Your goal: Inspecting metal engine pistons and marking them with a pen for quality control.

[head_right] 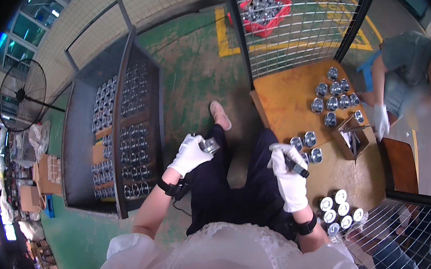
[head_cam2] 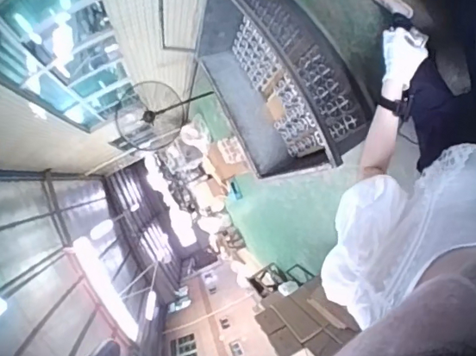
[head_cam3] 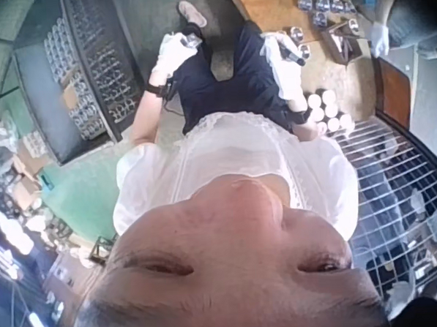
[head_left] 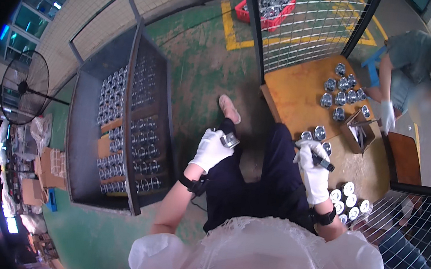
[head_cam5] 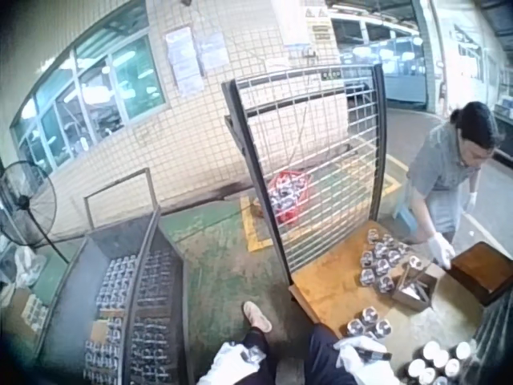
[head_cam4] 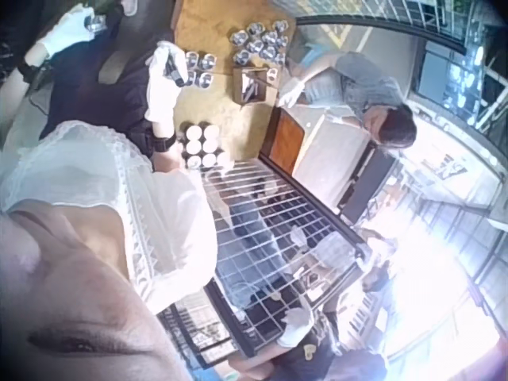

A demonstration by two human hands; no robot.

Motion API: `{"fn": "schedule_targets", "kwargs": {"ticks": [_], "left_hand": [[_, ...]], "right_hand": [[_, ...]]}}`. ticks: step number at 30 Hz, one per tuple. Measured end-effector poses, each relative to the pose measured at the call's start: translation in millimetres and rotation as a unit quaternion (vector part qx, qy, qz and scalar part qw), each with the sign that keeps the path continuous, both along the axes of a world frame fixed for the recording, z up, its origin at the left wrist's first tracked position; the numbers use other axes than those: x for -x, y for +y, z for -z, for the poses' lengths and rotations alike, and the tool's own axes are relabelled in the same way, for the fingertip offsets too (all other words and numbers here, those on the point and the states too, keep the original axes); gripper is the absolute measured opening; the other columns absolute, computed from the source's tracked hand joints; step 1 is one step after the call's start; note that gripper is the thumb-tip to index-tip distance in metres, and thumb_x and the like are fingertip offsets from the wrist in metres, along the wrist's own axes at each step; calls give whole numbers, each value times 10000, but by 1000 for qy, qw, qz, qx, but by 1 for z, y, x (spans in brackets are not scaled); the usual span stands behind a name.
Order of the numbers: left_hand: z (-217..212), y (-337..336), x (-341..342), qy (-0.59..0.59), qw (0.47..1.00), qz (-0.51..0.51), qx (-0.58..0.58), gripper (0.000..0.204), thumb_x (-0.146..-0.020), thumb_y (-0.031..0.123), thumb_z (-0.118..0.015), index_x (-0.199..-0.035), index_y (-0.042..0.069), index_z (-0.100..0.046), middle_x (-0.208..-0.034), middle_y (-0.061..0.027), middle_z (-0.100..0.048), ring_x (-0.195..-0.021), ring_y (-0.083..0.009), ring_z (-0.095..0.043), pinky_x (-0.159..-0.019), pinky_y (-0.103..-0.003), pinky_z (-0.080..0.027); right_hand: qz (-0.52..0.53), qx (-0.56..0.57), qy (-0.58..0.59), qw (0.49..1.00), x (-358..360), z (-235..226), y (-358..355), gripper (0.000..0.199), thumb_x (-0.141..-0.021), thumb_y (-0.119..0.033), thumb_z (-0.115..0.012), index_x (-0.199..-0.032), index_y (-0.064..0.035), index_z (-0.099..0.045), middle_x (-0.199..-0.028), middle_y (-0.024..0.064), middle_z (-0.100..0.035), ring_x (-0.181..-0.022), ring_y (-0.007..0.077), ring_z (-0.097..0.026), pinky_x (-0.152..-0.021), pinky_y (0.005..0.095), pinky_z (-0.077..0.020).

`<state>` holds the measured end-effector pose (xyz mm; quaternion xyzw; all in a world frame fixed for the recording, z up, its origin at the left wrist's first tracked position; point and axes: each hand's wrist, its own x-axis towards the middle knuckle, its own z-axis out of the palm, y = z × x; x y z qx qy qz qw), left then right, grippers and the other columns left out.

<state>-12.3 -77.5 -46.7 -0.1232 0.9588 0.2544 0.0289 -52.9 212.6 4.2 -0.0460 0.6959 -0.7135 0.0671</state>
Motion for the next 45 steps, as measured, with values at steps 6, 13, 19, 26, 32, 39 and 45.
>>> {"fn": "schedule_targets", "kwargs": {"ticks": [6, 13, 19, 26, 32, 39, 45], "left_hand": [[79, -134, 90, -228, 968, 100, 35, 316, -632, 336, -752, -745, 43, -717, -802, -211, -702, -793, -370, -701, -730, -430, -546], [-67, -121, 337, 340, 935, -12, 101, 470, -777, 173, -734, -1205, 14, -623, -1196, -223, -589, -1132, -349, -543, -998, -430, -434], [5, -97, 245, 236, 969, 55, 43, 533, -833, 206, -697, -1327, 74, -547, -1275, -259, -511, -1188, -437, -522, -1009, -488, -452], [44, -37, 79, 129, 970, 62, -197, 261, -992, 159, -469, -1179, 74, -630, -1108, -96, -637, -953, -220, -622, -817, -335, -506], [-27, 33, -1, 102, 916, 178, -345, 193, -972, 132, -513, -992, 34, -678, -1047, -68, -608, -866, -155, -601, -751, -298, -501], [-78, 77, -3, 117, 905, 281, -297, 128, -833, -16, -548, -775, 71, -622, -963, -71, -559, -760, -208, -598, -665, -327, -507], [-83, 86, -4, 99, 901, 293, -305, 153, -825, -29, -538, -708, 63, -574, -892, -69, -537, -740, -213, -585, -640, -317, -495]], "right_hand": [[6, -28, -54, 998, 2, 12, 2, 107, -960, -121, -644, -977, -22, -679, -764, -12, -623, -664, 42, -569, -642, 214, -469], [92, -12, -35, 995, 15, 12, 19, 112, -949, -111, -653, -987, -10, -684, -731, -15, -616, -664, 40, -556, -643, 205, -455], [71, -13, -37, 997, 11, 13, 13, 115, -945, -95, -655, -1004, 1, -679, -753, -24, -605, -673, 35, -537, -638, 196, -441], [9, 37, -31, 999, 14, 11, 4, 136, -933, -51, -663, -1063, -10, -667, -887, -8, -665, -782, 49, -593, -717, 199, -483], [-72, 107, -81, 988, 31, -24, -26, 111, -989, -178, -612, -985, -68, -599, -784, -26, -591, -645, 43, -540, -581, 212, -424], [-151, 181, -45, 971, 38, -45, -19, 187, -984, -215, -634, -946, -46, -563, -736, -27, -544, -560, 34, -472, -516, 201, -355], [-216, 104, -56, 969, 32, -49, -9, 162, -962, -183, -641, -927, -32, -595, -738, -31, -564, -646, 33, -494, -584, 218, -405]]}}
